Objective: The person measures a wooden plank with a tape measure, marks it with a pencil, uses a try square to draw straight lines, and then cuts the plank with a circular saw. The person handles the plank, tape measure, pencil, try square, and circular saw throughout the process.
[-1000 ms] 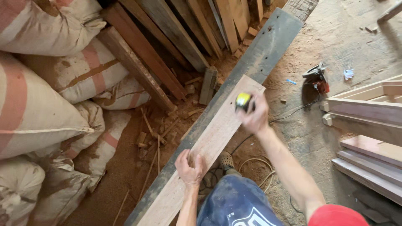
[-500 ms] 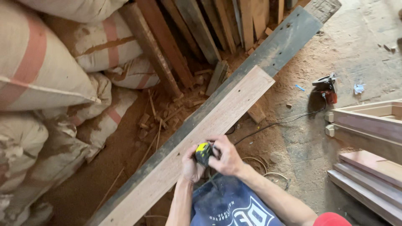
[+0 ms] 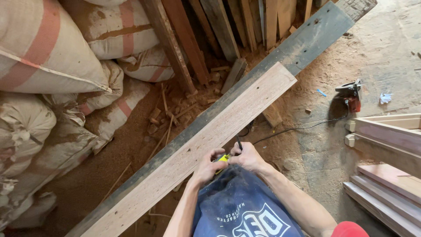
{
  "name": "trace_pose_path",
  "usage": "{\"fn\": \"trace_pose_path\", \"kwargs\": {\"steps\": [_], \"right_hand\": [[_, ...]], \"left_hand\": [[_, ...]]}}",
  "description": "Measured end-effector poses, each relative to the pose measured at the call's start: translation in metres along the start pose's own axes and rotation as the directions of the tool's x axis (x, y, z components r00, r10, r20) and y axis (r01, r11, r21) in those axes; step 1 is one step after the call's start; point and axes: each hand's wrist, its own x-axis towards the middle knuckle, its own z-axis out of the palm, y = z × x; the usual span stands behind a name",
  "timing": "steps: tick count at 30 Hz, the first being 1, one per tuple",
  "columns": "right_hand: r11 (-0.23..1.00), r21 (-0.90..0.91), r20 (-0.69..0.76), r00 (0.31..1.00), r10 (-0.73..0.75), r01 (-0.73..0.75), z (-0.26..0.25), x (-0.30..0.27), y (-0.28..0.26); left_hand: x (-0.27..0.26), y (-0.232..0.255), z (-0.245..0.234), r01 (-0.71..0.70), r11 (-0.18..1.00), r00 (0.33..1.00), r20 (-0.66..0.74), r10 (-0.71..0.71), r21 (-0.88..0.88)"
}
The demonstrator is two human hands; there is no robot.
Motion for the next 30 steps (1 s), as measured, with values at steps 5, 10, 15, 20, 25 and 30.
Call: {"fn": "trace_pose_path", "kwargs": {"steps": [5,10,15,20,25,30], "right_hand": [[0.985,0.095,-0.395,0.903,0.167,-0.141,-0.068,0.014,-0.033],[0.812,0.356,-0.709,0.700,-0.088,0.462,-0.121,0.059,-0.060],[0.967,0.165,-0.689,0.724,-0.027,0.193,-0.026,0.059,-0.008],[0.962,0.199,-0.671,0.741,-0.003,0.184,-0.037,0.085,-0.002],[0.954,0.193,-0.721,0.692,-0.020,0.228,-0.079,0.115,-0.022],[0.970,0.159,-0.708,0.706,-0.016,0.182,-0.067,0.110,-0.014]], "left_hand": [[-0.006,0.009,-0.027,0.259,0.932,0.966,-0.063,-0.251,0.252],[-0.004,0.011,-0.042,0.063,0.934,0.990,-0.140,-0.014,0.353],[0.022,0.015,-0.009,0.110,0.941,0.988,-0.142,-0.067,0.321],[0.031,0.020,-0.010,0.172,0.912,0.973,-0.208,-0.099,0.372],[0.024,0.028,-0.023,0.228,0.859,0.959,-0.259,-0.117,0.458],[0.013,0.013,-0.031,0.212,0.886,0.952,-0.291,-0.092,0.413]]}}
